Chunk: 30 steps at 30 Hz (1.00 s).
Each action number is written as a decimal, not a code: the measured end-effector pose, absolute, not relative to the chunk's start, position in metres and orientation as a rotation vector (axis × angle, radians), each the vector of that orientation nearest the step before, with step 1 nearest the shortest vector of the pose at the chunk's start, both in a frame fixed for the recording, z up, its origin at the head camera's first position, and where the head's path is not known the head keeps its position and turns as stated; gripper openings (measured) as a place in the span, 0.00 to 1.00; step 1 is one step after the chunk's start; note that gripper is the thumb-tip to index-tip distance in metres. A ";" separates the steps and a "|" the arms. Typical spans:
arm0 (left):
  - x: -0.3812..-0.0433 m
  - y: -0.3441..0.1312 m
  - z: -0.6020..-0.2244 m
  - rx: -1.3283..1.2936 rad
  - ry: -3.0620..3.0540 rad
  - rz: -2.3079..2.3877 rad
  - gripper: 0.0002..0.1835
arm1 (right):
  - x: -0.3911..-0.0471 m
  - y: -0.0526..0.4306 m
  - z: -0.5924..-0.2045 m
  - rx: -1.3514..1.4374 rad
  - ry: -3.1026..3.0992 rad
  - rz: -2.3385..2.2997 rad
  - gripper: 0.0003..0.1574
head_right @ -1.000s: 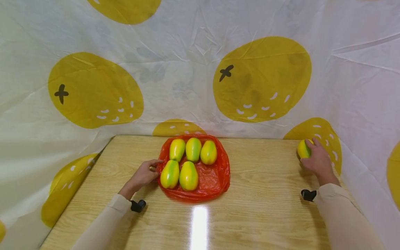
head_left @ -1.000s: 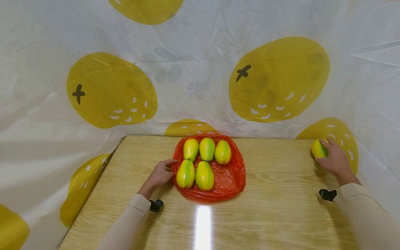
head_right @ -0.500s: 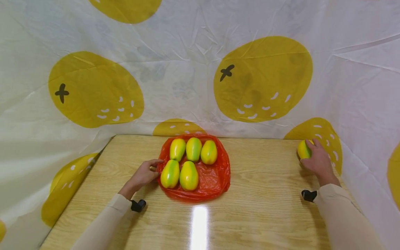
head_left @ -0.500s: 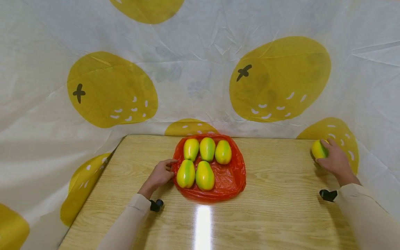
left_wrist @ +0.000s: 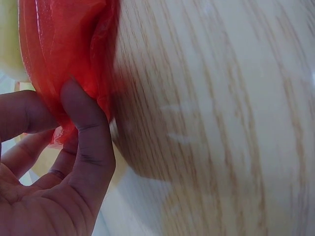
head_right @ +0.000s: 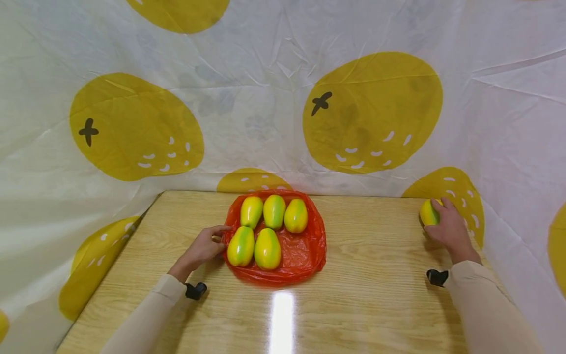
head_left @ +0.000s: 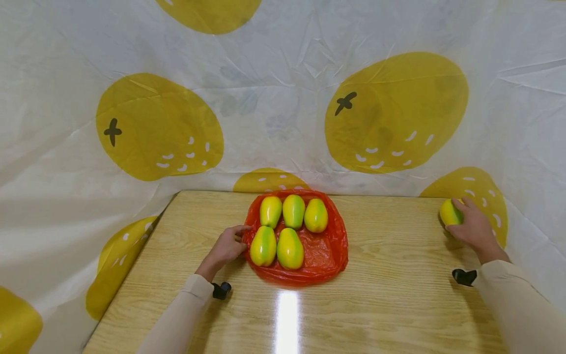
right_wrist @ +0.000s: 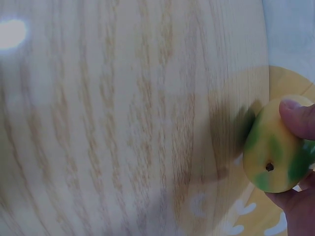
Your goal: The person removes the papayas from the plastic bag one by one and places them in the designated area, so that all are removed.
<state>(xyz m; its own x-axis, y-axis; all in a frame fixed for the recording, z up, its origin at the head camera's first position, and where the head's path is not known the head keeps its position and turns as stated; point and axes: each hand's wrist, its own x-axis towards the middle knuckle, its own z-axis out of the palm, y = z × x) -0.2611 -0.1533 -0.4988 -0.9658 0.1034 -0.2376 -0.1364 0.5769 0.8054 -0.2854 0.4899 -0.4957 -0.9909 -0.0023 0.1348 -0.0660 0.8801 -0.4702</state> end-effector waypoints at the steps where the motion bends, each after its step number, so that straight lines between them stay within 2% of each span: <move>1: -0.261 -0.153 -0.499 -0.028 2.549 1.339 0.32 | -0.285 0.490 -0.495 0.052 -2.923 0.739 0.55; 30: -0.260 -0.152 -0.502 -0.029 2.551 1.360 0.32 | -0.283 0.494 -0.493 0.078 -2.921 0.800 0.55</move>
